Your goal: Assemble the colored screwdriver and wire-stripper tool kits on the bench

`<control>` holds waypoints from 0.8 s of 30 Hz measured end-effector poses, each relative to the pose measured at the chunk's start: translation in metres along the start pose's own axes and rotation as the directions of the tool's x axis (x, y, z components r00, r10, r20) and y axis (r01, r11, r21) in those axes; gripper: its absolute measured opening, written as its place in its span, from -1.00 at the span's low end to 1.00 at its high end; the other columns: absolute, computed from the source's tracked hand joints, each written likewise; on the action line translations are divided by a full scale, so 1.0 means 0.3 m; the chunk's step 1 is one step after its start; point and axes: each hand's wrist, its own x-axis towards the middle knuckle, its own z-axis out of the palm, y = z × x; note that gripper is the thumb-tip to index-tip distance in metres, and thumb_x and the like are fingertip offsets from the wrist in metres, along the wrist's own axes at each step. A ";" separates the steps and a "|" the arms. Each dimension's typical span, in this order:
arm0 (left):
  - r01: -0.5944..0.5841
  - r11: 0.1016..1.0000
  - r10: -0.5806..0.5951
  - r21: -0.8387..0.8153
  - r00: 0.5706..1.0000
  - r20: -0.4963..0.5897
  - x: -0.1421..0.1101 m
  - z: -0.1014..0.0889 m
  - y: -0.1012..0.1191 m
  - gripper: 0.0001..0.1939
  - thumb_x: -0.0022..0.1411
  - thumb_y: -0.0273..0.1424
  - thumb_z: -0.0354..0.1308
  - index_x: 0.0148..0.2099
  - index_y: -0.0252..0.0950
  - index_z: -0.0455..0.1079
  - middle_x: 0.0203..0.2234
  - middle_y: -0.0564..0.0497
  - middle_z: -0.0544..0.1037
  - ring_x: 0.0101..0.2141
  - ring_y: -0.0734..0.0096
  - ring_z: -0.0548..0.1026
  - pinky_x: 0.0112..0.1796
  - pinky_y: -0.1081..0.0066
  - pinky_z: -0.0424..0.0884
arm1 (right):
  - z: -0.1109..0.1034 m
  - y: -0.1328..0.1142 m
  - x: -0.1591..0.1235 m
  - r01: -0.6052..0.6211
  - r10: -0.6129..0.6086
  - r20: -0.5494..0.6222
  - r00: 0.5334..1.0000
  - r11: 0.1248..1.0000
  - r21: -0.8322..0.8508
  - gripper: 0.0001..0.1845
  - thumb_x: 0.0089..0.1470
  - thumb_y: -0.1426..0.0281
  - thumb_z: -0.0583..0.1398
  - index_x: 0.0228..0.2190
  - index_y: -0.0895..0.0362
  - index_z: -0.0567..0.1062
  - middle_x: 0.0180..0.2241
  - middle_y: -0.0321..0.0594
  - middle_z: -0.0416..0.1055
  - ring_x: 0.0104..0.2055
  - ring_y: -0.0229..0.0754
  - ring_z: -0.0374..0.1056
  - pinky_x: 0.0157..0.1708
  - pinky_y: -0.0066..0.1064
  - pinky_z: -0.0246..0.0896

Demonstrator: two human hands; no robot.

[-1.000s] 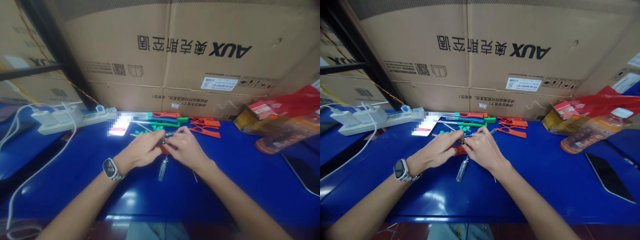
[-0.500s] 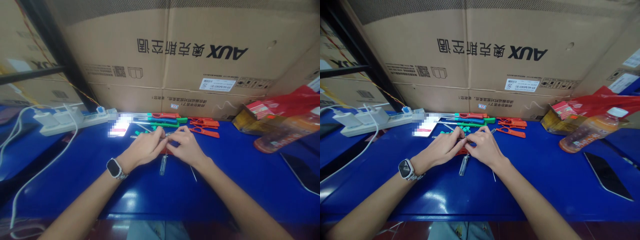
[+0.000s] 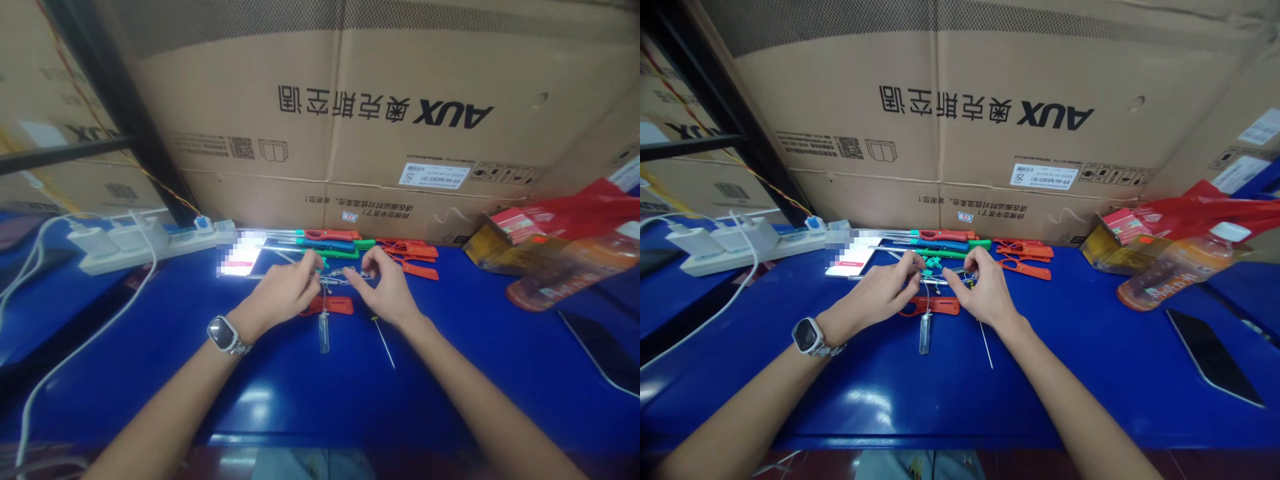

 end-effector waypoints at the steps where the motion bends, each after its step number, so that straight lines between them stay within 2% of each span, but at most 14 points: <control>1: 0.005 1.000 -0.005 -0.009 1.000 0.003 -0.001 -0.002 -0.004 -0.84 0.40 -0.36 -0.15 0.00 -0.22 0.11 -0.43 0.08 0.56 -0.39 0.19 0.56 -0.41 0.35 0.23 | 0.002 -0.002 -0.002 0.005 -0.006 -0.033 0.999 1.000 -0.026 -0.65 0.09 0.19 0.25 -0.49 0.06 0.19 -0.50 -0.35 0.22 -0.48 -0.25 0.13 -0.44 -0.37 0.06; 3: 0.014 1.000 -0.014 -0.027 1.000 0.001 -0.003 -0.005 -0.012 -0.83 0.39 -0.37 -0.12 0.01 -0.21 0.11 -0.45 0.11 0.54 -0.42 0.23 0.55 -0.42 0.36 0.21 | 0.009 -0.013 -0.013 0.042 -0.046 -0.040 0.998 0.996 -0.083 -0.57 0.10 0.22 0.22 -0.58 0.05 0.09 -0.56 -0.38 0.12 -0.51 -0.28 0.08 -0.43 -0.36 0.00; 6: 0.024 0.998 -0.025 -0.062 0.999 -0.023 -0.005 -0.010 -0.025 -0.83 0.37 -0.38 -0.10 0.00 -0.21 0.13 -0.46 0.12 0.51 -0.49 0.30 0.49 -0.45 0.38 0.19 | 0.023 -0.046 -0.050 0.124 -0.115 0.058 0.992 0.977 -0.175 -0.51 0.13 0.27 0.20 -0.67 0.10 0.07 -0.65 -0.41 0.12 -0.57 -0.33 0.04 -0.34 -0.31 -0.02; 9: 0.025 0.992 -0.031 -0.120 0.999 -0.045 -0.006 -0.017 -0.037 -0.83 0.37 -0.38 -0.12 -0.01 -0.21 0.15 -0.49 0.13 0.48 -0.55 0.36 0.42 -0.48 0.41 0.17 | 0.046 -0.085 -0.094 0.197 -0.154 0.179 0.972 0.945 -0.259 -0.50 0.12 0.22 0.21 -0.71 0.12 0.19 -0.68 -0.38 0.23 -0.60 -0.34 0.07 -0.28 -0.26 -0.04; 12: 0.025 0.980 -0.036 -0.196 0.998 -0.055 -0.006 -0.023 -0.045 -0.83 0.35 -0.39 -0.10 -0.02 -0.21 0.17 -0.49 0.12 0.47 -0.57 0.39 0.39 -0.49 0.43 0.17 | 0.075 -0.110 -0.119 0.221 -0.123 0.283 0.951 0.913 -0.344 -0.55 0.07 0.08 0.25 -0.65 0.13 0.37 -0.60 -0.29 0.39 -0.51 -0.25 0.22 -0.23 -0.22 -0.04; 15: 0.031 0.965 -0.048 -0.259 0.997 -0.061 -0.008 -0.026 -0.048 -0.82 0.31 -0.40 -0.06 -0.03 -0.21 0.21 -0.50 0.13 0.46 -0.60 0.43 0.34 -0.51 0.45 0.17 | 0.097 -0.114 -0.115 0.197 -0.060 0.345 0.937 0.906 -0.376 -0.70 0.06 0.18 0.27 -0.52 0.13 0.46 -0.47 -0.21 0.50 -0.36 -0.14 0.32 -0.21 -0.22 -0.02; 19: 0.032 0.942 -0.049 -0.335 0.998 -0.043 -0.010 -0.034 -0.051 -0.87 0.25 -0.43 -0.01 -0.14 -0.21 0.27 -0.53 0.13 0.45 -0.58 0.46 0.33 -0.51 0.48 0.17 | 0.095 -0.106 -0.101 0.126 -0.015 0.333 0.943 0.941 -0.315 -0.93 0.08 0.44 0.21 -0.45 0.13 0.46 -0.44 -0.24 0.50 -0.27 -0.13 0.31 -0.21 -0.27 0.01; 21: 0.027 0.926 -0.043 -0.377 0.998 -0.035 -0.010 -0.042 -0.054 -0.91 0.24 -0.43 0.01 -0.18 -0.23 0.27 -0.53 0.12 0.44 -0.56 0.47 0.34 -0.51 0.49 0.19 | 0.086 -0.100 -0.097 0.111 -0.008 0.310 0.951 0.943 -0.313 -0.94 0.08 0.43 0.22 -0.43 0.13 0.45 -0.42 -0.23 0.49 -0.25 -0.11 0.30 -0.22 -0.27 0.01; 24: 0.036 0.907 -0.051 -0.421 0.998 -0.025 -0.008 -0.051 -0.060 -0.94 0.23 -0.43 0.01 -0.22 -0.26 0.26 -0.56 0.11 0.43 -0.57 0.48 0.34 -0.52 0.49 0.20 | 0.074 -0.087 -0.094 0.137 -0.019 0.310 0.950 0.922 -0.362 -0.82 0.05 0.28 0.28 -0.37 0.13 0.46 -0.30 -0.15 0.50 -0.20 -0.05 0.28 -0.21 -0.24 0.01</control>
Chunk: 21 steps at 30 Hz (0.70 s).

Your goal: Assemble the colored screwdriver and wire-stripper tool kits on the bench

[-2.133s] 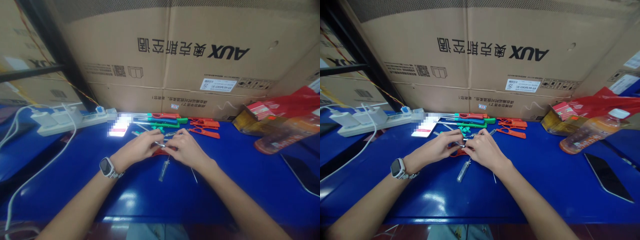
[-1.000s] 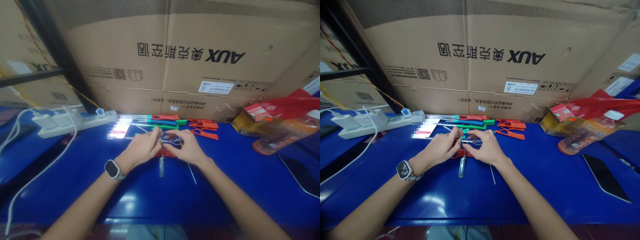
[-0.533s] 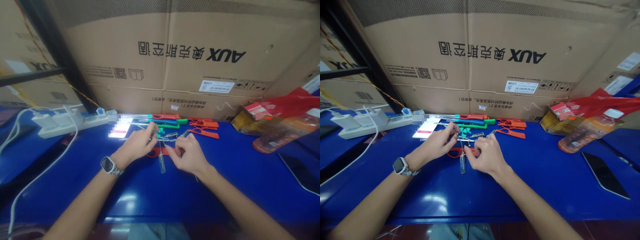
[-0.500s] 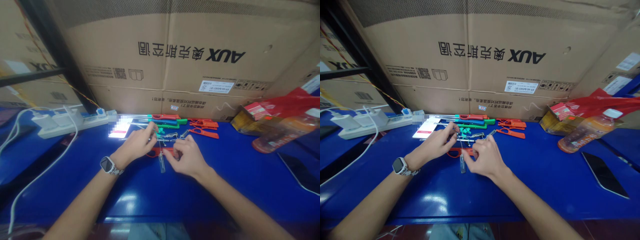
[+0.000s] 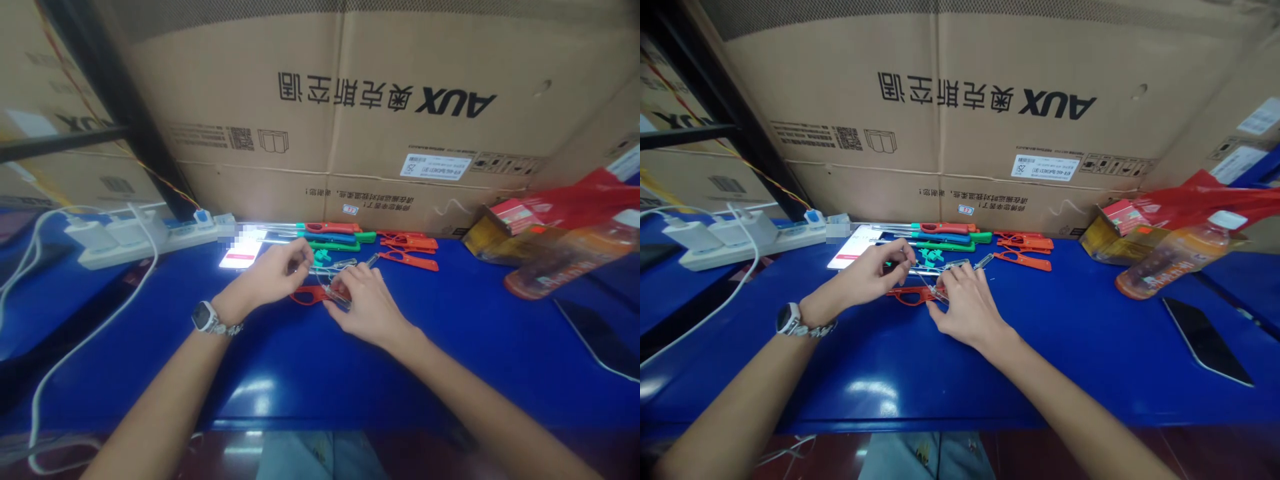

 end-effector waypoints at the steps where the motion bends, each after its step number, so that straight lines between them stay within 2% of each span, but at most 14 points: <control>1: 0.004 1.000 -0.004 -0.010 1.000 0.003 0.001 -0.001 -0.002 -0.95 0.23 -0.44 0.02 -0.22 -0.26 0.26 -0.57 0.11 0.43 -0.58 0.49 0.34 -0.52 0.49 0.20 | 0.000 0.008 0.001 0.002 -0.002 0.004 1.000 1.000 -0.018 -0.78 0.05 0.25 0.29 -0.32 0.14 0.47 -0.25 -0.12 0.49 -0.17 -0.03 0.27 -0.20 -0.22 0.02; 4: 0.006 1.000 -0.006 -0.019 1.000 0.023 0.001 -0.001 -0.013 -0.93 0.22 -0.45 0.03 -0.22 -0.27 0.28 -0.55 0.10 0.46 -0.56 0.48 0.37 -0.52 0.50 0.21 | 0.007 0.037 0.011 0.000 -0.001 0.047 0.999 1.000 0.015 -0.80 0.11 0.29 0.27 -0.24 0.13 0.50 -0.19 -0.11 0.47 -0.13 -0.03 0.27 -0.16 -0.20 0.02; 8: 0.028 1.000 -0.028 -0.002 0.999 0.040 0.003 0.001 -0.029 -0.96 0.22 -0.44 0.03 -0.27 -0.27 0.29 -0.55 0.08 0.47 -0.54 0.45 0.40 -0.51 0.49 0.25 | 0.011 0.083 0.027 0.006 -0.029 0.133 0.991 0.985 0.170 -0.92 0.13 0.34 0.28 -0.32 0.08 0.54 -0.31 -0.24 0.50 -0.16 -0.10 0.30 -0.12 -0.21 0.00; 12: 0.037 0.999 -0.038 0.030 0.999 0.020 0.006 -0.004 -0.040 -0.91 0.25 -0.40 0.02 -0.31 -0.27 0.31 -0.55 0.07 0.49 -0.52 0.42 0.43 -0.49 0.46 0.29 | -0.011 0.107 0.035 0.007 -0.036 0.140 0.989 0.980 0.201 -0.95 0.11 0.37 0.29 -0.35 0.08 0.54 -0.41 -0.31 0.51 -0.23 -0.14 0.34 -0.12 -0.21 0.00; 16: 0.017 0.999 -0.017 0.043 1.000 -0.015 0.007 -0.013 -0.049 -0.93 0.20 -0.44 0.03 -0.30 -0.28 0.34 -0.54 0.07 0.49 -0.52 0.42 0.43 -0.47 0.45 0.30 | -0.036 0.113 0.056 0.029 -0.071 0.153 0.986 0.965 0.262 -0.92 0.12 0.36 0.27 -0.39 0.09 0.56 -0.39 -0.29 0.54 -0.26 -0.16 0.38 -0.13 -0.24 0.08; 19: 0.024 1.000 -0.025 0.008 1.000 0.010 0.005 -0.024 -0.051 -0.93 0.11 -0.47 0.05 -0.32 -0.28 0.35 -0.57 0.08 0.47 -0.54 0.43 0.42 -0.48 0.45 0.31 | -0.028 0.118 0.095 -0.078 0.025 0.165 0.986 0.944 0.321 -0.90 0.10 0.48 0.21 -0.39 0.13 0.56 -0.46 -0.29 0.52 -0.42 -0.24 0.37 -0.32 -0.36 0.15; 21: 0.036 0.999 -0.035 -0.018 0.999 0.032 0.003 -0.034 -0.049 -0.94 0.07 -0.48 0.06 -0.36 -0.29 0.35 -0.60 0.09 0.46 -0.56 0.45 0.41 -0.49 0.46 0.30 | -0.012 0.118 0.127 -0.142 0.097 0.170 0.981 0.950 0.277 -0.93 0.07 0.47 0.23 -0.39 0.13 0.55 -0.51 -0.30 0.50 -0.47 -0.24 0.35 -0.40 -0.39 0.13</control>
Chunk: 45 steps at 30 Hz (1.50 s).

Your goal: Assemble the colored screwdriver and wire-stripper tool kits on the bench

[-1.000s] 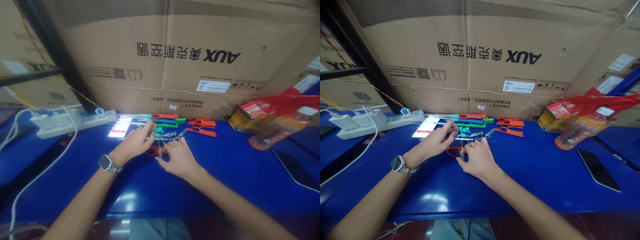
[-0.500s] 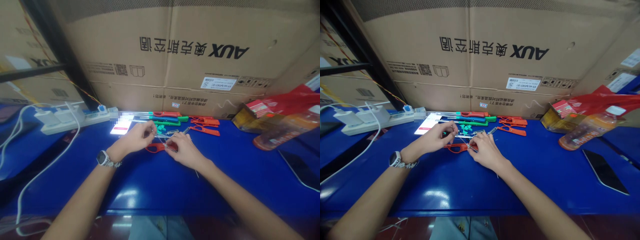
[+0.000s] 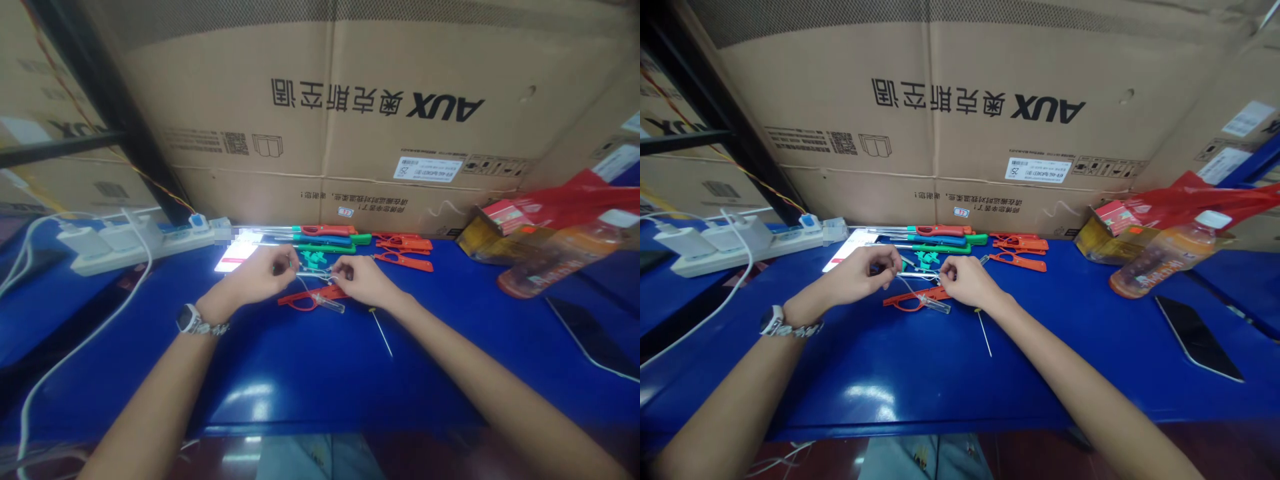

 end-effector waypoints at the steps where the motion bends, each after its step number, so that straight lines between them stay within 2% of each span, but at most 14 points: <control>1: 0.003 1.000 -0.003 -0.012 1.000 0.009 -0.001 -0.005 0.001 -0.94 0.06 -0.48 0.06 -0.38 -0.29 0.34 -0.60 0.10 0.46 -0.56 0.45 0.41 -0.49 0.47 0.30 | 0.007 -0.002 0.015 -0.019 0.019 0.002 1.000 0.998 -0.052 -0.96 0.05 0.44 0.26 -0.40 0.13 0.55 -0.51 -0.29 0.50 -0.47 -0.23 0.35 -0.42 -0.39 0.12; 6: 0.048 0.999 -0.047 -0.023 0.998 0.046 -0.004 -0.017 -0.010 -0.93 0.02 -0.47 0.06 -0.45 -0.29 0.35 -0.64 0.09 0.44 -0.59 0.47 0.39 -0.53 0.49 0.27 | 0.030 -0.020 0.049 -0.037 0.048 0.038 0.998 0.968 -0.248 -0.94 -0.01 0.41 0.32 -0.48 0.10 0.53 -0.44 -0.26 0.54 -0.41 -0.19 0.38 -0.36 -0.35 0.11; 11: 0.063 0.998 -0.063 -0.008 0.997 0.034 -0.002 -0.022 -0.040 -0.92 0.04 -0.46 0.06 -0.45 -0.29 0.35 -0.65 0.10 0.44 -0.59 0.48 0.38 -0.53 0.49 0.29 | 0.012 0.008 0.061 -0.047 0.047 -0.006 0.999 0.995 -0.084 -0.94 0.04 0.41 0.29 -0.46 0.11 0.56 -0.46 -0.29 0.55 -0.43 -0.23 0.41 -0.37 -0.38 0.17; 15: 0.064 0.998 -0.064 -0.007 0.998 0.024 0.000 -0.022 -0.045 -0.92 0.04 -0.46 0.05 -0.43 -0.29 0.38 -0.65 0.10 0.45 -0.59 0.47 0.40 -0.52 0.48 0.30 | -0.003 0.062 0.121 -0.032 0.036 -0.064 0.997 0.998 0.057 -0.88 0.06 0.37 0.29 -0.45 0.15 0.57 -0.48 -0.25 0.54 -0.45 -0.24 0.39 -0.44 -0.42 0.17; 20: 0.068 0.998 -0.068 -0.015 0.997 0.035 0.004 -0.014 -0.038 -0.91 0.05 -0.44 0.05 -0.42 -0.29 0.38 -0.62 0.08 0.47 -0.57 0.43 0.43 -0.50 0.45 0.33 | 0.008 0.125 0.174 -0.034 0.034 -0.093 0.995 0.999 0.006 -0.86 0.06 0.41 0.28 -0.28 0.17 0.57 -0.47 -0.28 0.53 -0.46 -0.27 0.35 -0.40 -0.43 0.16; 23: 0.053 0.998 -0.053 -0.020 0.999 0.011 0.007 -0.009 -0.036 -0.92 0.08 -0.43 0.05 -0.42 -0.29 0.36 -0.59 0.07 0.47 -0.55 0.42 0.44 -0.48 0.43 0.35 | -0.004 0.132 0.129 0.029 -0.034 -0.171 0.985 0.999 -0.033 -0.77 0.07 0.43 0.25 -0.18 0.16 0.53 -0.36 -0.27 0.53 -0.43 -0.26 0.32 -0.35 -0.40 0.17; 26: 0.018 1.000 -0.019 -0.005 0.995 -0.098 0.009 -0.002 -0.024 -0.92 0.13 -0.42 0.06 -0.38 -0.29 0.36 -0.56 0.06 0.47 -0.54 0.43 0.42 -0.47 0.43 0.34 | -0.026 0.097 0.038 0.097 -0.092 -0.248 0.964 0.995 0.006 -0.86 0.09 0.49 0.19 -0.27 0.15 0.52 -0.36 -0.26 0.49 -0.40 -0.26 0.30 -0.32 -0.38 0.18; 29: -0.020 1.000 0.016 -0.018 0.977 -0.212 0.011 0.013 0.001 -0.89 0.21 -0.38 0.06 -0.34 -0.30 0.35 -0.55 0.06 0.46 -0.54 0.44 0.39 -0.48 0.45 0.31 | -0.027 0.043 -0.050 0.130 -0.121 -0.149 0.982 0.990 0.056 -0.90 0.13 0.35 0.23 -0.39 0.12 0.52 -0.35 -0.24 0.49 -0.32 -0.20 0.31 -0.26 -0.33 0.18; 31: -0.047 0.998 0.033 -0.046 0.966 -0.257 0.013 0.028 0.018 -0.88 0.24 -0.36 0.06 -0.32 -0.30 0.34 -0.55 0.07 0.45 -0.53 0.45 0.39 -0.48 0.46 0.30 | -0.019 0.021 -0.082 0.163 -0.164 -0.101 0.981 0.986 -0.018 -0.81 0.07 0.22 0.31 -0.38 0.09 0.53 -0.29 -0.23 0.49 -0.20 -0.13 0.32 -0.13 -0.23 0.14; 33: -0.057 0.997 0.038 -0.057 0.959 -0.281 0.014 0.042 0.028 -0.88 0.25 -0.37 0.05 -0.31 -0.29 0.33 -0.55 0.07 0.44 -0.52 0.45 0.39 -0.48 0.47 0.30 | -0.019 0.022 -0.086 0.177 -0.182 -0.073 0.981 0.982 -0.072 -0.84 0.09 0.25 0.29 -0.37 0.09 0.53 -0.26 -0.22 0.49 -0.15 -0.10 0.32 -0.09 -0.20 0.10; 36: -0.047 0.999 0.038 -0.026 0.961 -0.274 0.019 0.060 0.024 -0.89 0.25 -0.38 0.05 -0.31 -0.28 0.33 -0.55 0.08 0.45 -0.51 0.45 0.39 -0.48 0.46 0.28 | -0.050 0.062 -0.052 0.075 -0.089 -0.131 0.987 0.991 -0.111 -0.88 0.17 0.44 0.17 -0.37 0.11 0.51 -0.28 -0.22 0.50 -0.18 -0.15 0.34 -0.12 -0.26 0.10; 37: -0.037 0.999 0.034 -0.008 0.965 -0.260 0.021 0.065 0.019 -0.89 0.25 -0.38 0.04 -0.32 -0.28 0.33 -0.55 0.08 0.46 -0.51 0.45 0.39 -0.48 0.46 0.28 | -0.064 0.080 -0.036 0.004 -0.032 -0.159 0.987 0.985 -0.173 -0.89 0.16 0.44 0.17 -0.38 0.12 0.52 -0.28 -0.21 0.51 -0.18 -0.13 0.34 -0.13 -0.26 0.08; 40: -0.003 0.999 0.011 0.036 0.977 -0.211 0.025 0.076 0.000 -0.89 0.25 -0.38 0.04 -0.32 -0.26 0.33 -0.54 0.08 0.49 -0.51 0.43 0.42 -0.48 0.44 0.27 | -0.091 0.119 0.005 -0.080 0.056 -0.086 0.995 0.946 -0.315 -0.91 0.12 0.38 0.22 -0.32 0.11 0.54 -0.26 -0.20 0.52 -0.13 -0.07 0.35 -0.14 -0.25 0.04; 45: 0.020 0.998 -0.012 0.052 0.987 -0.162 0.026 0.089 -0.018 -0.89 0.25 -0.38 0.03 -0.31 -0.26 0.34 -0.53 0.08 0.50 -0.50 0.40 0.44 -0.45 0.41 0.30 | -0.053 0.134 0.054 -0.121 0.121 -0.021 0.992 0.937 -0.329 -0.88 0.09 0.33 0.27 -0.30 0.09 0.56 -0.30 -0.24 0.54 -0.15 -0.07 0.36 -0.16 -0.27 0.02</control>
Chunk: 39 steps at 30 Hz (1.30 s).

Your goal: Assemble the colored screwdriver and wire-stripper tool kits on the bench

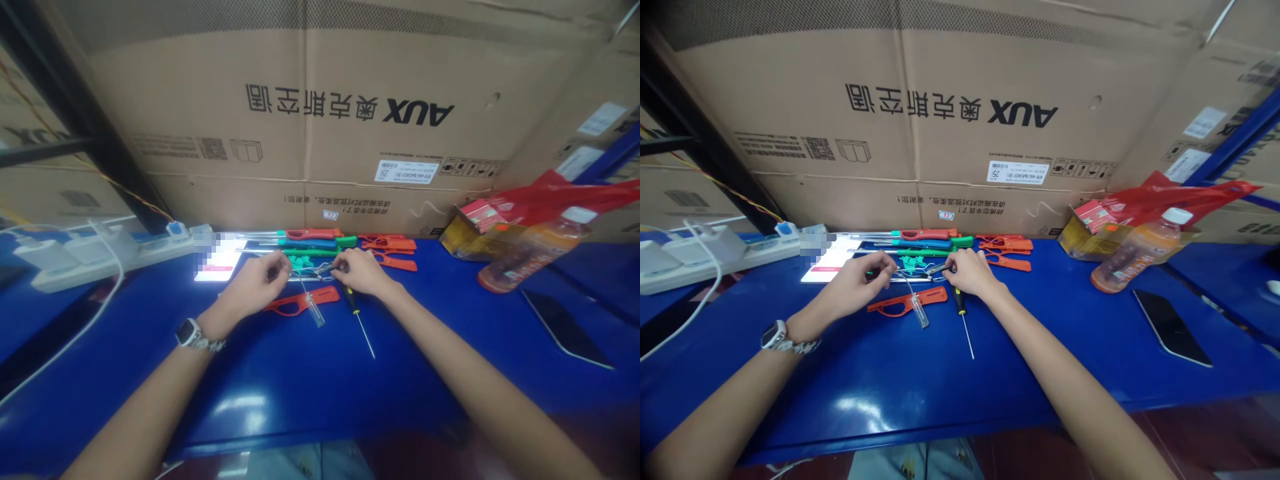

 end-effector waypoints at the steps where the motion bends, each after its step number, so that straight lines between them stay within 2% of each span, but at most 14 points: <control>1: 0.002 1.000 -0.002 0.003 1.000 0.004 0.000 0.002 -0.002 -0.89 0.25 -0.38 0.03 -0.31 -0.26 0.34 -0.53 0.08 0.50 -0.50 0.40 0.44 -0.44 0.41 0.30 | 0.009 -0.004 0.008 -0.012 0.012 0.004 1.000 1.000 0.012 -0.89 0.08 0.34 0.27 -0.32 0.08 0.56 -0.31 -0.25 0.54 -0.16 -0.08 0.37 -0.17 -0.28 0.02; 4: 0.005 1.000 -0.005 0.015 1.000 0.007 0.001 0.006 -0.003 -0.88 0.25 -0.38 0.03 -0.31 -0.26 0.35 -0.53 0.07 0.50 -0.50 0.40 0.44 -0.44 0.41 0.30 | 0.021 -0.006 0.029 0.005 -0.005 -0.006 1.000 0.999 0.049 -0.94 0.07 0.36 0.28 -0.37 0.08 0.56 -0.32 -0.26 0.54 -0.16 -0.10 0.37 -0.15 -0.27 0.04; 8: 0.011 1.000 -0.011 0.019 1.000 0.005 0.003 0.005 0.001 -0.88 0.26 -0.37 0.03 -0.30 -0.26 0.36 -0.54 0.08 0.50 -0.51 0.39 0.44 -0.45 0.41 0.29 | 0.004 0.007 0.044 0.051 -0.030 -0.111 0.993 0.980 0.193 -0.94 0.02 0.38 0.31 -0.41 0.10 0.53 -0.28 -0.25 0.54 -0.20 -0.15 0.38 -0.16 -0.30 0.14; 10: 0.017 1.000 -0.017 0.020 1.000 0.003 0.002 0.003 0.002 -0.87 0.26 -0.36 0.02 -0.29 -0.26 0.36 -0.54 0.07 0.50 -0.51 0.39 0.44 -0.47 0.41 0.27 | -0.004 0.014 0.047 0.051 -0.001 -0.151 0.989 0.945 0.323 -0.93 0.00 0.43 0.32 -0.42 0.12 0.50 -0.34 -0.27 0.52 -0.28 -0.20 0.39 -0.22 -0.34 0.20; 14: 0.016 1.000 -0.016 0.025 1.000 0.008 0.000 0.002 0.001 -0.85 0.27 -0.34 0.01 -0.29 -0.25 0.36 -0.55 0.08 0.50 -0.52 0.39 0.43 -0.47 0.41 0.27 | 0.007 0.024 0.052 0.072 0.001 -0.132 0.991 0.835 0.546 -0.89 -0.03 0.43 0.33 -0.41 0.15 0.50 -0.46 -0.28 0.49 -0.38 -0.22 0.41 -0.28 -0.36 0.31; 17: 0.010 0.999 -0.011 0.035 1.000 0.029 0.000 0.006 -0.003 -0.86 0.27 -0.35 0.01 -0.29 -0.25 0.36 -0.55 0.09 0.50 -0.53 0.40 0.42 -0.46 0.41 0.27 | 0.027 0.038 0.057 0.109 -0.059 -0.097 0.994 0.729 0.675 -0.87 -0.02 0.45 0.32 -0.34 0.16 0.51 -0.33 -0.20 0.56 -0.26 -0.20 0.47 -0.15 -0.29 0.38; 20: 0.004 0.999 -0.007 0.048 0.998 0.056 0.001 0.012 -0.008 -0.86 0.26 -0.34 0.01 -0.29 -0.24 0.35 -0.53 0.08 0.51 -0.51 0.39 0.44 -0.44 0.40 0.28 | 0.030 0.063 0.054 0.120 -0.088 -0.083 0.993 0.651 0.750 -0.78 0.07 0.56 0.20 -0.22 0.12 0.52 -0.14 -0.17 0.56 -0.07 -0.20 0.48 0.01 -0.25 0.36; 22: 0.015 0.997 -0.021 0.070 0.996 0.082 0.001 0.015 -0.012 -0.85 0.26 -0.32 0.01 -0.28 -0.23 0.36 -0.52 0.08 0.52 -0.50 0.37 0.45 -0.43 0.40 0.28 | 0.019 0.084 0.042 0.134 -0.076 -0.114 0.991 0.713 0.688 -0.63 0.07 0.65 0.10 -0.16 0.09 0.53 -0.08 -0.19 0.54 0.00 -0.20 0.46 0.05 -0.23 0.33; 24: 0.029 0.995 -0.040 0.098 0.993 0.113 0.001 0.017 -0.017 -0.84 0.26 -0.30 0.01 -0.28 -0.22 0.36 -0.51 0.08 0.53 -0.49 0.35 0.46 -0.43 0.39 0.28 | 0.004 0.102 0.023 0.125 -0.071 -0.123 0.990 0.848 0.515 -0.56 0.04 0.70 0.06 -0.15 0.10 0.55 -0.08 -0.18 0.53 0.02 -0.15 0.43 0.06 -0.18 0.29; 26: 0.037 0.992 -0.053 0.120 0.990 0.134 0.001 0.019 -0.020 -0.84 0.25 -0.30 0.00 -0.28 -0.22 0.36 -0.50 0.07 0.53 -0.47 0.33 0.48 -0.41 0.38 0.29 | -0.008 0.112 0.002 0.113 -0.095 -0.078 0.992 0.951 0.289 -0.61 0.03 0.67 0.11 -0.18 0.11 0.57 -0.08 -0.14 0.53 0.03 -0.05 0.39 0.07 -0.07 0.23; 29: 0.038 0.992 -0.058 0.123 0.986 0.157 0.001 0.022 -0.021 -0.83 0.25 -0.29 -0.01 -0.28 -0.23 0.35 -0.47 0.05 0.54 -0.44 0.30 0.49 -0.39 0.36 0.30 | -0.010 0.111 -0.018 0.123 -0.123 -0.007 0.992 0.988 0.088 -0.74 0.05 0.57 0.22 -0.21 0.09 0.57 -0.10 -0.12 0.51 0.04 0.04 0.34 0.07 0.03 0.13; 31: 0.037 0.994 -0.055 0.107 0.984 0.170 0.001 0.022 -0.019 -0.81 0.27 -0.27 -0.02 -0.27 -0.23 0.35 -0.47 0.04 0.54 -0.44 0.31 0.48 -0.39 0.37 0.30 | -0.002 0.106 -0.022 0.138 -0.136 -0.020 0.990 0.987 0.088 -0.79 0.06 0.53 0.24 -0.24 0.09 0.57 -0.16 -0.14 0.50 -0.01 0.01 0.34 0.04 -0.01 0.12; 34: 0.029 0.997 -0.040 0.073 0.988 0.147 0.001 0.021 -0.012 -0.78 0.31 -0.25 -0.03 -0.26 -0.24 0.36 -0.48 0.05 0.52 -0.45 0.33 0.47 -0.40 0.38 0.30 | 0.018 0.104 -0.021 0.183 -0.172 -0.065 0.983 0.955 0.233 -0.83 0.05 0.56 0.23 -0.30 0.13 0.56 -0.26 -0.18 0.48 -0.13 -0.11 0.39 -0.03 -0.16 0.21; 39: 0.001 1.000 -0.002 -0.020 0.999 -0.041 -0.003 0.015 0.018 -0.74 0.37 -0.22 -0.02 -0.28 -0.25 0.34 -0.45 0.05 0.51 -0.41 0.37 0.45 -0.40 0.42 0.30 | 0.034 0.110 -0.043 0.225 -0.174 -0.154 0.973 0.871 0.436 -0.82 0.05 0.56 0.21 -0.27 0.14 0.56 -0.23 -0.20 0.48 -0.17 -0.19 0.42 -0.08 -0.29 0.29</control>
